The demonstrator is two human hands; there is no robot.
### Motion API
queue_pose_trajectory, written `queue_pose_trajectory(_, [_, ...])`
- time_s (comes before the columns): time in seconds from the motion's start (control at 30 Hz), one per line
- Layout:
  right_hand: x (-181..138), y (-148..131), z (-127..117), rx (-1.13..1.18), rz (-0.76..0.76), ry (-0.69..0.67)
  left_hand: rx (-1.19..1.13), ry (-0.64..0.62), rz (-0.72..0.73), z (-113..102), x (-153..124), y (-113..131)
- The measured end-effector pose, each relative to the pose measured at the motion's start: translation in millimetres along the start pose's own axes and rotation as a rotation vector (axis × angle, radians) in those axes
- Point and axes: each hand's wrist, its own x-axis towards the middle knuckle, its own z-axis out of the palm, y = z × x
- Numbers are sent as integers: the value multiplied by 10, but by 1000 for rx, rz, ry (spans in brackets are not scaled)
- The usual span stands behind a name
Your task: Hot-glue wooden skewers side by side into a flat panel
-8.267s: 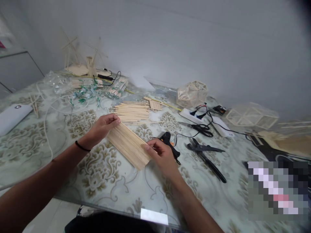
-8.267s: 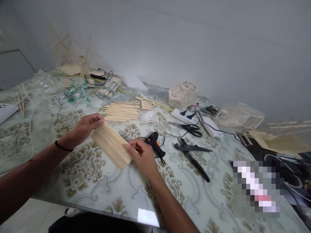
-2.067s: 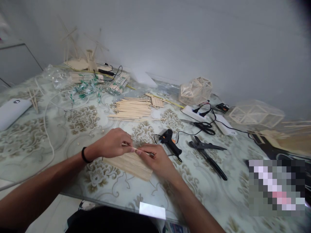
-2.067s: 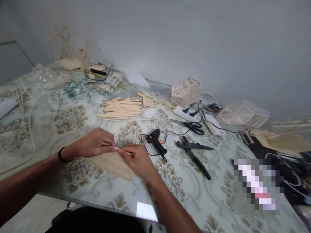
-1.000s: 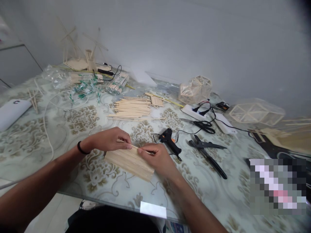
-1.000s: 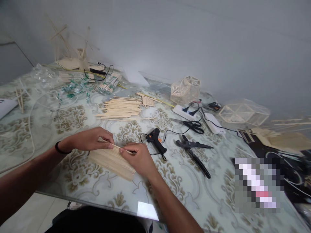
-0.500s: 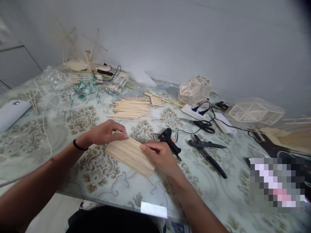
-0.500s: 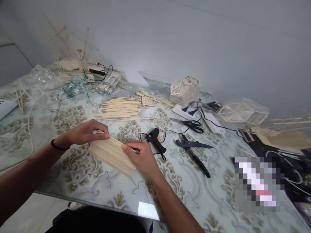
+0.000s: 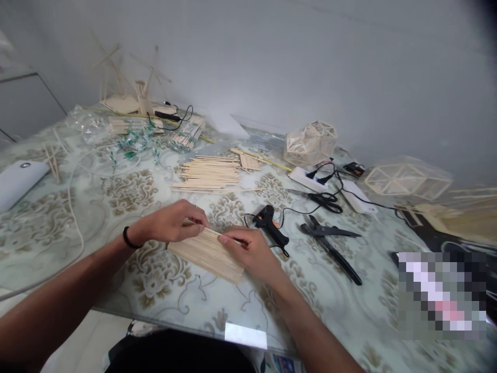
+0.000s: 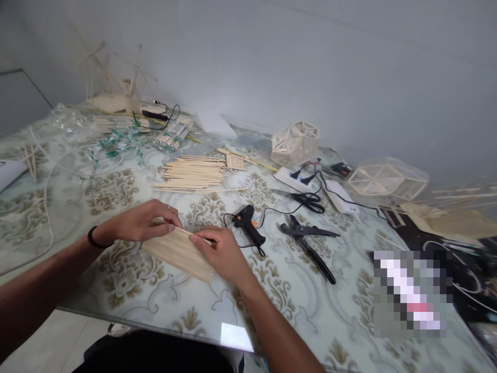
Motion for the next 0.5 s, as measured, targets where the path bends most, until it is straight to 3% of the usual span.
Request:
queue_pose_trajectory(0.2, [9,12,29,-17,-21,-33,89,40,-7,117,20,14])
queue_pose_trajectory(0.5, [19,-7,16,33,-35,-69,137,93,29,102,1,-17])
